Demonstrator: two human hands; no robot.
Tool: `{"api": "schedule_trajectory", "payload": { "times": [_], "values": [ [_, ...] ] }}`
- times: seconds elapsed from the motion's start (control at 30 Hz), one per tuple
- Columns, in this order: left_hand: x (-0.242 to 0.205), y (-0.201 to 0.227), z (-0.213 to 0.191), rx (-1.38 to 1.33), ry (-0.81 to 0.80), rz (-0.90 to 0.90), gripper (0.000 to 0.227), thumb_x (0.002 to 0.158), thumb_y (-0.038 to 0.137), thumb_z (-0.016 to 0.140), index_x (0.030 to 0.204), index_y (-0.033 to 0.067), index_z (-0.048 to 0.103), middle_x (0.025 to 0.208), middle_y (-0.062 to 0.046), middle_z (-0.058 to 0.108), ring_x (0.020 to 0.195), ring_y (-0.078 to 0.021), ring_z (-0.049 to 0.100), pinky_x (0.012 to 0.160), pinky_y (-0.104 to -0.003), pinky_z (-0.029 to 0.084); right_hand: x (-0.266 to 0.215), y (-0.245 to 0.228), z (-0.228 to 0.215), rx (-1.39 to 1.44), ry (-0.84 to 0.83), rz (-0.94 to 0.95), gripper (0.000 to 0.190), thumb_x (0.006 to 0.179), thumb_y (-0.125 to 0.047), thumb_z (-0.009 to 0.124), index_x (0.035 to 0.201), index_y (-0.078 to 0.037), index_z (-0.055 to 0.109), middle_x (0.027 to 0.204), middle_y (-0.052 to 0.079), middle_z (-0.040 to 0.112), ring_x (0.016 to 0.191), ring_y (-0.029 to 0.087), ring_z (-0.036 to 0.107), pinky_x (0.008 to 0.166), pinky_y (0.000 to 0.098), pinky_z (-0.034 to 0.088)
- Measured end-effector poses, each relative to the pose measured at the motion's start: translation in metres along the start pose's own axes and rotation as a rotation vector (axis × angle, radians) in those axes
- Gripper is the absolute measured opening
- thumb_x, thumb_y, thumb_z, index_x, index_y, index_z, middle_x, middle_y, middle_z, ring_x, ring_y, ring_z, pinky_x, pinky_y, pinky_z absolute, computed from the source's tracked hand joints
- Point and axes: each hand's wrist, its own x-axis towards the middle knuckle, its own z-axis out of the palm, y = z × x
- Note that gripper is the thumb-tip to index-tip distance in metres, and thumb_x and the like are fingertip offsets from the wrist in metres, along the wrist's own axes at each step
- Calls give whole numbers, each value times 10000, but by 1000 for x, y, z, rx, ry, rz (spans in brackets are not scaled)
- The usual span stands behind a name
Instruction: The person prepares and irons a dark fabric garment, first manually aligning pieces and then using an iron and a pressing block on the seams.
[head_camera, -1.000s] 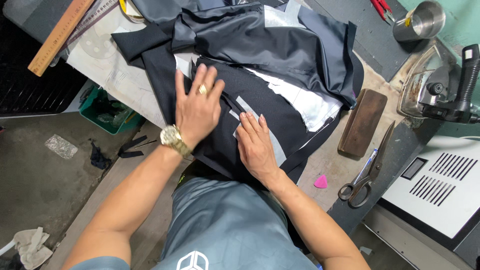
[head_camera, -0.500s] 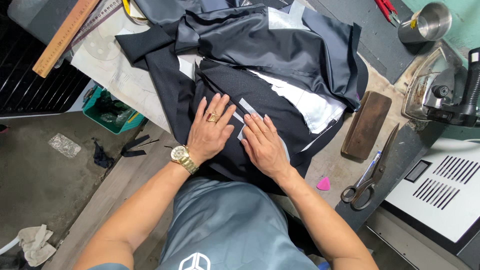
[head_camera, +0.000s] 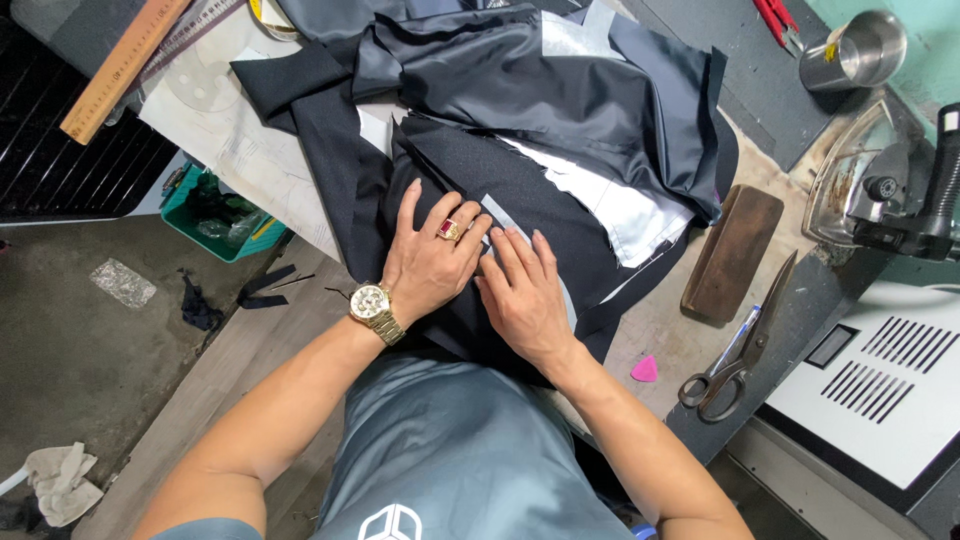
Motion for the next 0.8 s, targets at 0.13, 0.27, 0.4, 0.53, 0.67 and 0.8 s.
{"api": "schedule_trajectory", "payload": {
  "times": [0.13,0.27,0.4,0.53,0.67,0.8],
  "values": [
    [2,0,-2,37,-47,5,270,982,214,589,1199,110,712,1185,-127,681,1178,-335,614,1081,-734,317,0,1,0,-102,-21,18,254,956,-249,704,1100,-41,709,1271,201,697,1234,361,637,1101,614,422],
    [9,3,-10,2,-72,-34,246,946,206,636,1150,111,735,1152,-125,690,1153,-337,619,1070,-749,298,-1,2,2,-3,5,20,278,929,-220,749,1108,-13,703,1266,212,695,1208,368,653,1082,568,470],
    [6,6,-7,-44,-44,-80,211,960,225,637,1116,136,747,1148,-104,695,1154,-320,620,1075,-734,297,-11,-7,-2,101,30,23,243,917,-139,740,1092,24,697,1304,269,669,1239,430,636,1091,558,471],
    [2,17,3,-45,-10,-174,251,986,279,632,1132,105,739,1167,-125,681,1173,-338,612,1067,-719,316,-10,5,-12,341,99,77,184,919,-76,727,1052,48,699,1256,257,700,1190,425,668,1074,557,484],
    [2,20,1,-28,-4,-163,290,1011,295,620,1163,78,736,1200,-162,672,1206,-361,604,1067,-708,321,-4,31,-15,386,168,64,155,937,-6,683,1058,89,671,1240,244,715,1165,443,684,1059,571,501],
    [3,18,-1,-18,0,-124,278,1003,269,625,1173,76,728,1212,-174,666,1214,-374,606,1070,-708,324,0,28,-3,233,103,-112,186,918,-91,704,1070,17,710,1288,198,709,1201,396,673,1078,562,487]
  ]
}}
